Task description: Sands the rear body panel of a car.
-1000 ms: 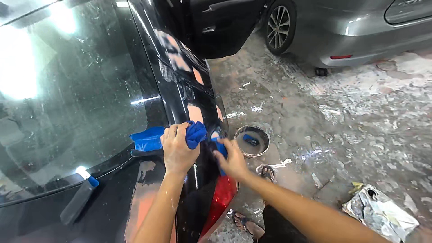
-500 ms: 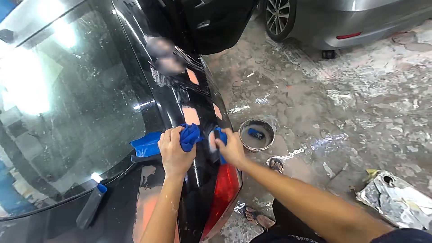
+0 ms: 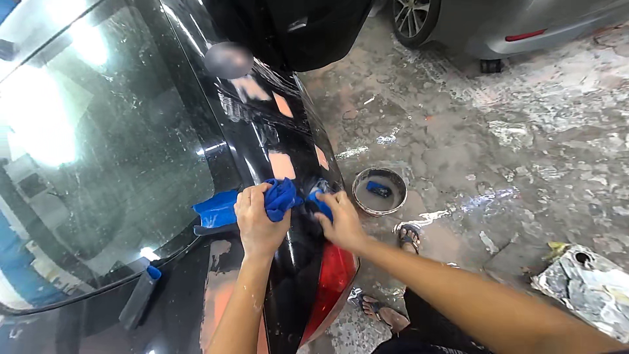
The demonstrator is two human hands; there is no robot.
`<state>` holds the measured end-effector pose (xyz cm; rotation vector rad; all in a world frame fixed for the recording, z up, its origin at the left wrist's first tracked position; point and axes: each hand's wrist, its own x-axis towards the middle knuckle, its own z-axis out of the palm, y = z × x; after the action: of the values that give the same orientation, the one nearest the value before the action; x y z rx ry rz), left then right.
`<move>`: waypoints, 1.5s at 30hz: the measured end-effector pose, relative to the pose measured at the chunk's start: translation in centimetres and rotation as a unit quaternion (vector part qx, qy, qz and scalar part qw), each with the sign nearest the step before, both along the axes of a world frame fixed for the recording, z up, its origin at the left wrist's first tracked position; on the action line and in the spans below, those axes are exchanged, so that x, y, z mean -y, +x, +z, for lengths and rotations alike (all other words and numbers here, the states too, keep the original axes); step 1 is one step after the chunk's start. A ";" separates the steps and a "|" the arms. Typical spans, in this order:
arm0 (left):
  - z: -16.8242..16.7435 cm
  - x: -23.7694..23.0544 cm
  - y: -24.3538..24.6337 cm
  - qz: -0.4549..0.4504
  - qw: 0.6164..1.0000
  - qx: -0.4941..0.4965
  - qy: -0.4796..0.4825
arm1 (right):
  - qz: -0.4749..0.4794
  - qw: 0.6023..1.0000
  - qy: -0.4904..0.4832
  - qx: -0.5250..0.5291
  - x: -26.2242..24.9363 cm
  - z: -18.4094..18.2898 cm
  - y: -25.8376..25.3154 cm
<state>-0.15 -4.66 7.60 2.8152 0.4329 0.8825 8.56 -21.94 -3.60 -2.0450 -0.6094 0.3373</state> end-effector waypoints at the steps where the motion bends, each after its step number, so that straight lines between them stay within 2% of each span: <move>1: 0.0 0.0 0.0 -0.001 1.000 -0.002 0.002 | -0.014 1.000 -0.006 -0.006 -0.6 -0.7 1.7; 4: 0.2 0.5 -0.2 -0.002 1.000 -0.004 0.000 | -0.045 0.999 -0.010 -0.009 -1.1 -1.4 3.7; 8: 0.2 0.3 -0.3 -0.004 1.000 -0.006 -0.022 | 0.047 0.993 0.062 0.088 2.1 -1.6 -0.8; 10: 0.1 0.2 -0.3 -0.005 1.000 -0.008 -0.024 | 0.057 0.991 0.058 0.104 1.7 -2.4 1.4; 13: 0.0 0.5 -0.6 -0.007 1.000 -0.012 -0.021 | -0.003 0.998 0.016 0.053 -0.7 -3.0 5.4; 15: 0.1 0.5 -0.7 -0.007 1.000 -0.005 -0.028 | -0.002 0.997 0.032 0.074 -0.2 -2.6 4.0; 18: -0.1 0.1 -0.4 -0.011 0.999 0.006 -0.040 | 0.068 0.984 0.085 0.138 2.7 -3.1 0.2; 20: 0.0 -0.1 -0.3 -0.017 0.999 0.007 -0.043 | 0.083 0.978 0.096 0.164 2.4 -3.9 1.7; 23: 0.0 0.2 -0.3 -0.020 0.999 0.006 -0.046 | 0.021 0.990 0.070 0.121 0.0 -4.3 5.6; 25: 0.1 0.5 -0.3 -0.013 0.999 0.007 -0.047 | 0.014 0.992 0.069 0.108 0.4 -3.8 4.7; 28: 0.1 0.1 0.0 -0.007 0.999 0.007 -0.040 | 0.072 0.981 0.087 0.155 2.9 -4.0 1.7; 30: 0.0 0.1 -0.2 -0.007 0.999 0.001 -0.036 | 0.077 0.977 0.089 0.179 2.6 -4.9 2.7; 34: 0.1 0.5 -0.4 -0.003 0.999 -0.002 -0.038 | -0.007 0.996 0.043 0.076 0.7 -4.0 4.0; 38: 0.2 0.5 -0.3 -0.005 0.999 0.002 -0.037 | 0.053 0.992 0.060 0.103 2.7 -2.2 -0.7; 40: 0.2 0.4 -0.4 -0.007 0.999 0.001 -0.033 | 0.057 0.990 0.054 0.117 2.0 -2.8 0.7; 43: 0.2 0.6 -0.3 -0.006 0.999 0.008 -0.039 | -0.017 1.000 -0.011 0.018 -0.5 -2.4 5.0; 45: 0.3 0.8 -0.5 -0.001 0.999 0.008 -0.042 | -0.034 0.999 -0.022 -0.009 -0.7 -0.9 3.6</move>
<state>-0.61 -5.45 7.86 2.7299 0.4526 0.8663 12.12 -21.29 -4.52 -2.0977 -0.5241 0.3305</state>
